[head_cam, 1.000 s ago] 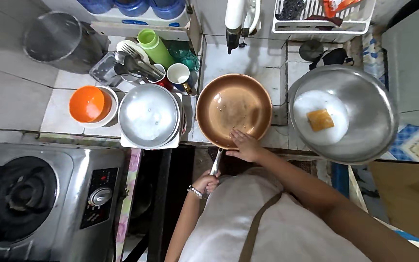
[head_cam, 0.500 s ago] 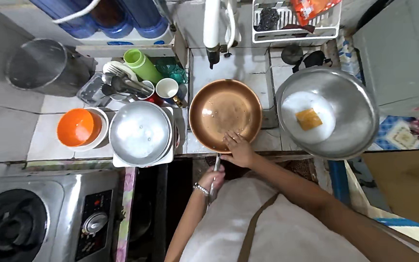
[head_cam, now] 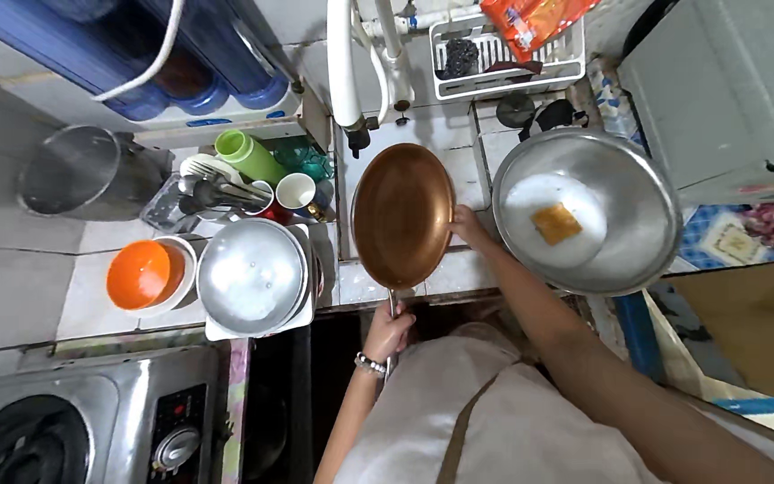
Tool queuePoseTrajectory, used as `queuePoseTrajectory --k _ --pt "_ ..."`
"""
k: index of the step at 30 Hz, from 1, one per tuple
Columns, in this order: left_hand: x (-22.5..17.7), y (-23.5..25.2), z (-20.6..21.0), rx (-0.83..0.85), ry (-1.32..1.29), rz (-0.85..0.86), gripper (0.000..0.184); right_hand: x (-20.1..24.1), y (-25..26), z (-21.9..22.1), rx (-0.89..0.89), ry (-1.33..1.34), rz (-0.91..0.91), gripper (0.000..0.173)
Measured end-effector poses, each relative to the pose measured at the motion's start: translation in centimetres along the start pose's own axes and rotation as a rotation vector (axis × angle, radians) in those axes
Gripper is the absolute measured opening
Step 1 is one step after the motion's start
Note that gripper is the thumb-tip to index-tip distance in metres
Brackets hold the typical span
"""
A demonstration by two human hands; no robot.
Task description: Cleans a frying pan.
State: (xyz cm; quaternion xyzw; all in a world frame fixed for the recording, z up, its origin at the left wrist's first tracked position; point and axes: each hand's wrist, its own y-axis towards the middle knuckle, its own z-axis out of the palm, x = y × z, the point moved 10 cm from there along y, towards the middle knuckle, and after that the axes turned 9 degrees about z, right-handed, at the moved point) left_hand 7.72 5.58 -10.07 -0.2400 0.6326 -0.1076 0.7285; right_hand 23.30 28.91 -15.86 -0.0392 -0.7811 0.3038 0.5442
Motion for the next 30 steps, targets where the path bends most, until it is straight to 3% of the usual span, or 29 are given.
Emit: queuePoseTrajectory --k 2,5,9,12,16,18,19,22,26,30 --pt "-1.3 0.3 0.0 -0.033 0.117 0.012 0.018 -0.1 2.9 0.5 0.005 0.165 0.059 0.045" --pt "-2.7 0.8 -0.3 -0.068 0.335 0.068 0.019 2.6 4.8 0.3 -0.073 0.382 0.118 0.042" --pt "-3.9 0.7 -0.8 -0.082 0.595 0.131 0.020 6.3 6.2 -0.5 -0.087 0.719 -0.018 0.034" --pt "-4.9 0.1 -1.3 -0.117 0.773 0.228 0.019 9.2 4.5 -1.3 -0.071 0.909 -0.098 0.029" --pt "-5.5 -0.9 -2.1 -0.176 0.917 0.327 0.021 13.3 4.1 -3.1 0.045 0.997 -0.315 0.059" --pt "-6.0 -1.3 -2.0 -0.225 0.930 0.399 0.031 14.4 2.6 -3.6 0.181 1.125 -0.248 0.077" --pt "-6.3 -1.4 -2.0 -0.252 0.930 0.434 0.033 14.6 1.3 -3.7 0.239 1.089 -0.219 0.079" --pt "-6.6 -1.3 -1.9 -0.291 0.929 0.430 0.032 14.1 -2.2 -4.1 0.149 0.898 -0.121 0.051" --pt "-6.0 -0.9 -2.2 -0.297 0.931 0.392 0.033 12.8 -4.7 -3.5 0.189 0.780 -0.008 0.028" --pt "-6.0 -1.3 -2.2 -0.355 0.958 0.500 0.030 12.4 -8.0 -4.5 0.146 0.682 -0.048 0.030"
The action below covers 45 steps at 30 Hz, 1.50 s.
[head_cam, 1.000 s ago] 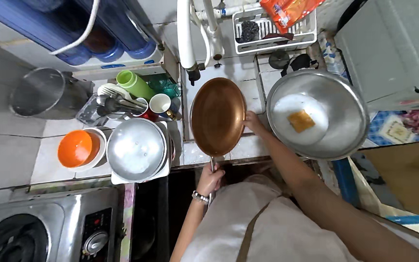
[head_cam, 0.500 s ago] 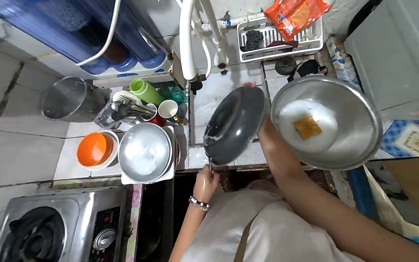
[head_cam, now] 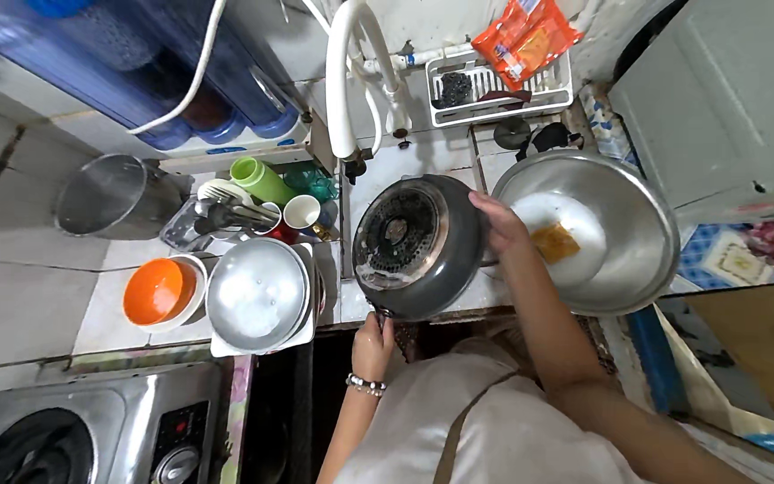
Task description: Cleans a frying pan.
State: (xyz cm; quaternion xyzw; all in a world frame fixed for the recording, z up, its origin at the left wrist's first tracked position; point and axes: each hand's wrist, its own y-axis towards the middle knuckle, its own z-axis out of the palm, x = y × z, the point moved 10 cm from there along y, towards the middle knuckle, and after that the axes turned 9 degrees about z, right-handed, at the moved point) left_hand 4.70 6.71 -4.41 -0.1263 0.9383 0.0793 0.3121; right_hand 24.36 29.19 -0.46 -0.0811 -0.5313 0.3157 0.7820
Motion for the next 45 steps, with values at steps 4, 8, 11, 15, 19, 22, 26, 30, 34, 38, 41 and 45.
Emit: queuePoseTrajectory --k 4,8,11,15,19,22,26,30,34,38,41,45 --pt "-0.6 -0.5 -0.5 -0.090 0.015 0.160 0.024 -1.5 -1.9 -2.8 -0.120 -0.041 0.074 0.033" --pt "-1.8 -0.8 -0.6 -0.137 -0.051 0.352 0.021 -2.8 -2.0 -6.7 -0.360 -0.013 0.075 0.041" --pt "-2.0 -0.3 -0.4 -0.077 -0.242 0.370 0.020 -2.3 -2.7 -8.0 -0.465 -0.044 0.004 0.044" --pt "-2.3 0.0 1.5 0.289 -0.792 0.194 0.015 -1.5 -1.6 -7.2 -0.350 -0.064 -0.079 0.047" --pt "-4.0 -0.9 -0.3 0.362 -0.669 0.162 0.032 -1.8 1.8 -4.8 -0.259 -0.138 -0.097 0.061" --pt "-4.2 -1.3 -2.9 0.235 -0.389 0.100 0.039 -3.0 4.2 -2.3 -0.220 -0.230 -0.076 0.070" --pt "-2.6 -2.5 -3.5 0.277 -0.171 -0.069 0.045 -3.1 5.4 3.3 -0.026 -0.429 -0.111 0.066" --pt "-1.2 -3.4 -4.1 0.390 0.002 -0.226 0.053 0.8 2.2 8.0 0.168 -0.550 -0.657 0.066" --pt "-0.6 -3.7 -4.7 0.421 0.126 -0.294 0.057 2.1 -0.6 11.6 0.334 -0.531 -0.901 0.038" --pt "-0.4 -3.7 -5.3 0.402 0.197 -0.285 0.058 2.3 0.0 12.3 0.310 -0.550 -0.924 0.025" --pt "-0.2 -3.4 -5.8 0.396 0.215 -0.277 0.059 2.5 0.1 12.6 0.307 -0.527 -0.916 0.020" --pt "0.0 -2.8 -6.3 0.409 0.259 -0.239 0.060 3.2 0.1 12.4 0.299 -0.475 -0.927 0.014"
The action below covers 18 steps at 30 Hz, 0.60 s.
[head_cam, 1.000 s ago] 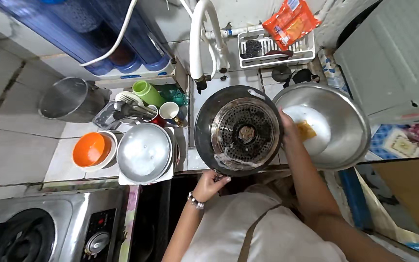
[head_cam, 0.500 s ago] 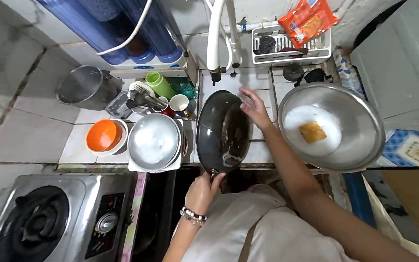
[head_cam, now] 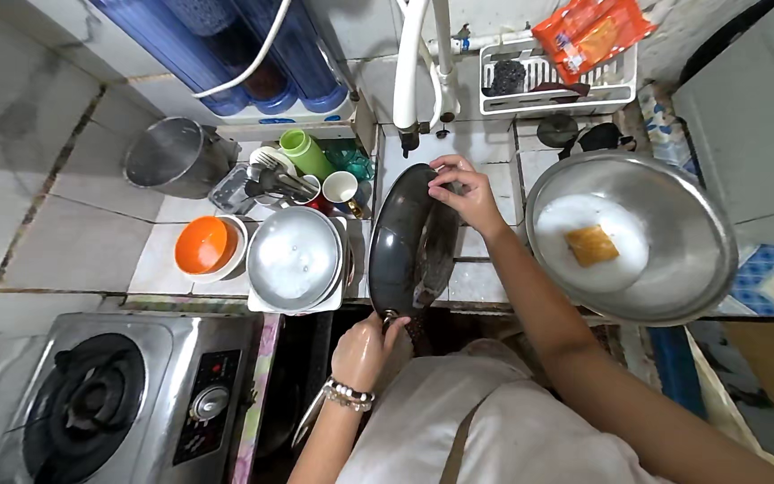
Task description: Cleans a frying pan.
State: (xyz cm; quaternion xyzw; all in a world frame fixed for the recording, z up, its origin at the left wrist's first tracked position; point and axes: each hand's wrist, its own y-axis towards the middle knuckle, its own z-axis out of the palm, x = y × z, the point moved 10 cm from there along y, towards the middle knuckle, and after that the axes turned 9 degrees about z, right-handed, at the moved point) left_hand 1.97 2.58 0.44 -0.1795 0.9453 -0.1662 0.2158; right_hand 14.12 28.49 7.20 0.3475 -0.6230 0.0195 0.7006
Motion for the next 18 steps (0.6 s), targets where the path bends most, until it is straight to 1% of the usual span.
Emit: queuePoseTrajectory --k 2,3,5,6,7,8,9,11,12,13,14,15,17,18 --pt "0.0 0.1 -0.5 -0.024 0.023 0.021 0.060 -0.7 0.5 -1.0 -0.022 -0.099 0.077 0.014" --pt "-0.1 0.2 -0.7 -0.028 0.033 0.023 0.059 -1.6 0.8 -2.1 -0.041 -0.199 0.168 0.016" --pt "-0.1 0.3 -0.9 -0.045 0.081 0.033 0.060 -4.3 1.1 -5.4 -0.088 -0.382 0.427 0.020" --pt "-0.2 0.4 -1.0 -0.062 0.109 0.042 0.060 -5.2 0.9 -7.2 -0.144 -0.450 0.534 0.023" --pt "-0.3 0.5 -1.2 -0.082 0.140 0.049 0.060 -5.5 0.6 -8.7 -0.209 -0.501 0.618 0.025" --pt "-0.3 0.7 -1.4 -0.118 0.169 0.069 0.059 -5.4 0.4 -9.7 -0.261 -0.549 0.662 0.026" --pt "-0.3 0.8 -1.5 -0.144 0.193 0.080 0.059 -5.2 0.1 -10.3 -0.281 -0.620 0.710 0.027" --pt "-0.2 1.0 -1.4 -0.188 0.236 0.106 0.056 -5.7 -0.6 -10.4 -0.234 -0.744 0.834 0.036" --pt "-0.3 1.1 -1.3 -0.197 0.248 0.113 0.056 -6.5 -1.0 -10.2 -0.168 -0.768 0.900 0.040" --pt "-0.4 1.3 -1.2 -0.198 0.257 0.113 0.056 -7.7 -1.4 -9.9 -0.079 -0.735 0.950 0.040" --pt "-0.5 1.4 -1.1 -0.199 0.265 0.111 0.056 -9.0 -1.8 -9.5 -0.023 -0.644 0.965 0.035" --pt "-0.7 1.5 -1.1 -0.216 0.272 0.120 0.056 -10.1 -2.3 -8.9 0.008 -0.512 0.984 0.037" --pt "-1.1 1.5 -1.1 -0.242 0.284 0.146 0.054 -10.5 -3.5 -7.0 0.106 -0.247 1.174 0.073" --pt "-1.3 1.4 -1.1 -0.249 0.288 0.156 0.053 -10.3 -3.9 -6.3 0.132 -0.178 1.242 0.087"
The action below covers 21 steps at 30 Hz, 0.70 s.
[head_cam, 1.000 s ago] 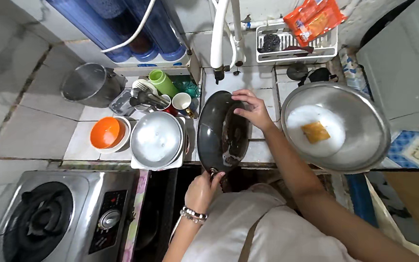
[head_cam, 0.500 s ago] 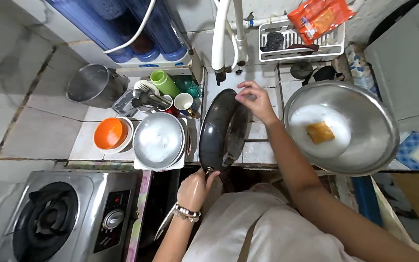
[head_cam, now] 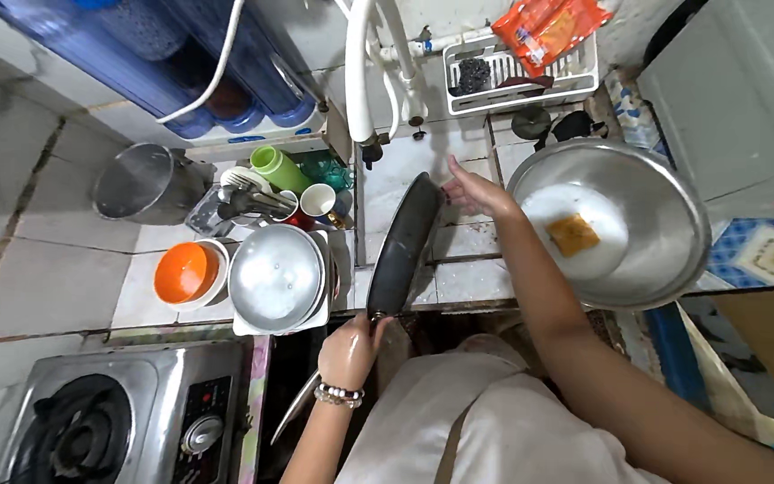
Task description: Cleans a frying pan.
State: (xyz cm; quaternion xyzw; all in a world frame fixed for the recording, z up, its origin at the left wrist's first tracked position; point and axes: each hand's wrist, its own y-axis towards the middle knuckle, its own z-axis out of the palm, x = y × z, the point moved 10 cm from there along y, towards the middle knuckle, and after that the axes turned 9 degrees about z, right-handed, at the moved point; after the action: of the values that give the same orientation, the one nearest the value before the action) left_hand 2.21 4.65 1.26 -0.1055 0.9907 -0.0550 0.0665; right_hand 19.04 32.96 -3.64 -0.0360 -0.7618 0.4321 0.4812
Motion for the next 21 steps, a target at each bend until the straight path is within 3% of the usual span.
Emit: queuePoseTrajectory --k 2,4,9,12,16,19,21 --pt "-0.7 0.0 -0.3 -0.027 0.013 0.027 0.051 -0.1 -0.5 0.3 0.021 0.001 0.052 0.097" --pt "-1.2 -0.1 -0.1 -0.028 0.017 0.046 0.047 -0.2 -1.1 0.2 0.014 -0.044 0.079 0.093" --pt "-0.8 -0.5 3.0 0.276 -0.086 -0.116 0.036 -2.0 -0.5 -1.4 0.018 -0.244 -0.013 0.041" --pt "0.2 -1.0 5.4 0.432 -0.157 -0.236 0.031 -3.1 -0.2 -1.2 0.074 -0.526 -0.031 0.028" --pt "1.1 -1.4 8.3 0.455 -0.312 -0.307 0.035 -4.8 1.0 0.8 0.059 -0.754 0.038 0.030" --pt "1.4 -1.5 10.6 0.427 -0.445 -0.315 0.037 -6.5 1.8 1.2 -0.030 -0.795 0.138 0.048" --pt "1.5 -1.6 11.4 0.399 -0.490 -0.306 0.037 -5.8 -0.1 0.8 -0.143 -0.779 0.135 0.050"
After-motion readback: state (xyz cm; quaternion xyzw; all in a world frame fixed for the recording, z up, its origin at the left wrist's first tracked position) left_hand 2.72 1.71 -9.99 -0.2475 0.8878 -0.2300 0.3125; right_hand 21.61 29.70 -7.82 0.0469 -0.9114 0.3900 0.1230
